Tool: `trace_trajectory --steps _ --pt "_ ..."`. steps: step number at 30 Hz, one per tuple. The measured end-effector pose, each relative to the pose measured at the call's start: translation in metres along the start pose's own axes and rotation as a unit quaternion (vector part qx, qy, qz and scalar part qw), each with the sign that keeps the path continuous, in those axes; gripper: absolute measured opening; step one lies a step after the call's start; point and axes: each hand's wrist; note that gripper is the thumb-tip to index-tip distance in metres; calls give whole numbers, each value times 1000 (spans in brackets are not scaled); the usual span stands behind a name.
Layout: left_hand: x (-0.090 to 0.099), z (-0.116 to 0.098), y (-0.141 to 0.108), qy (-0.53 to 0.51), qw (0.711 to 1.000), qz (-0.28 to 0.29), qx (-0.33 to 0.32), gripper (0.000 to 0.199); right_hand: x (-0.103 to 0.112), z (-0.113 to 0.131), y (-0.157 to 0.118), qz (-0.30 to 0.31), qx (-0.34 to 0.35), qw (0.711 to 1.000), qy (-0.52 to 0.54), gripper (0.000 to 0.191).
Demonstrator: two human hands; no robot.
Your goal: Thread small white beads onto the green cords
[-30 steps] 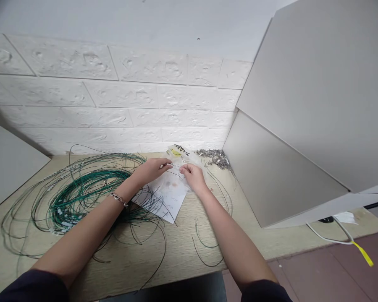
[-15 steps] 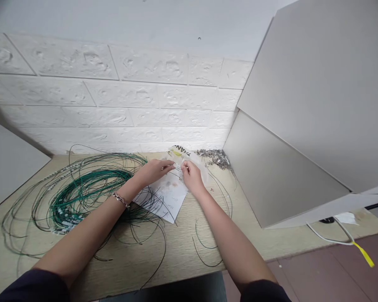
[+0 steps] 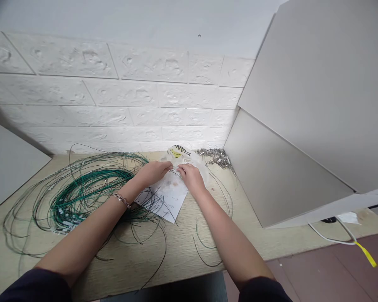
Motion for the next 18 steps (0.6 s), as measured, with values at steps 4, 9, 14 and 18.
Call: trace_trajectory --steps 4,9,14,18 --pt "0 3 1 6 1000 3 1 31 2 -4 0 26 -28 998 -47 20" --pt "1 7 3 -6 1000 -22 14 33 8 -5 -2 24 -31 997 -70 23" --pt "0 4 1 -9 1000 -8 3 31 4 3 -2 18 32 995 -97 26" --pt "1 2 -1 1 1000 6 -6 30 -1 3 0 72 53 981 -171 26"
Point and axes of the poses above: each hand's wrist, its own y-axis towards the middle knuckle, its own x-axis out of the back of the hand, z = x × y, and after that the axes turned 15 degrees about x, right-handed
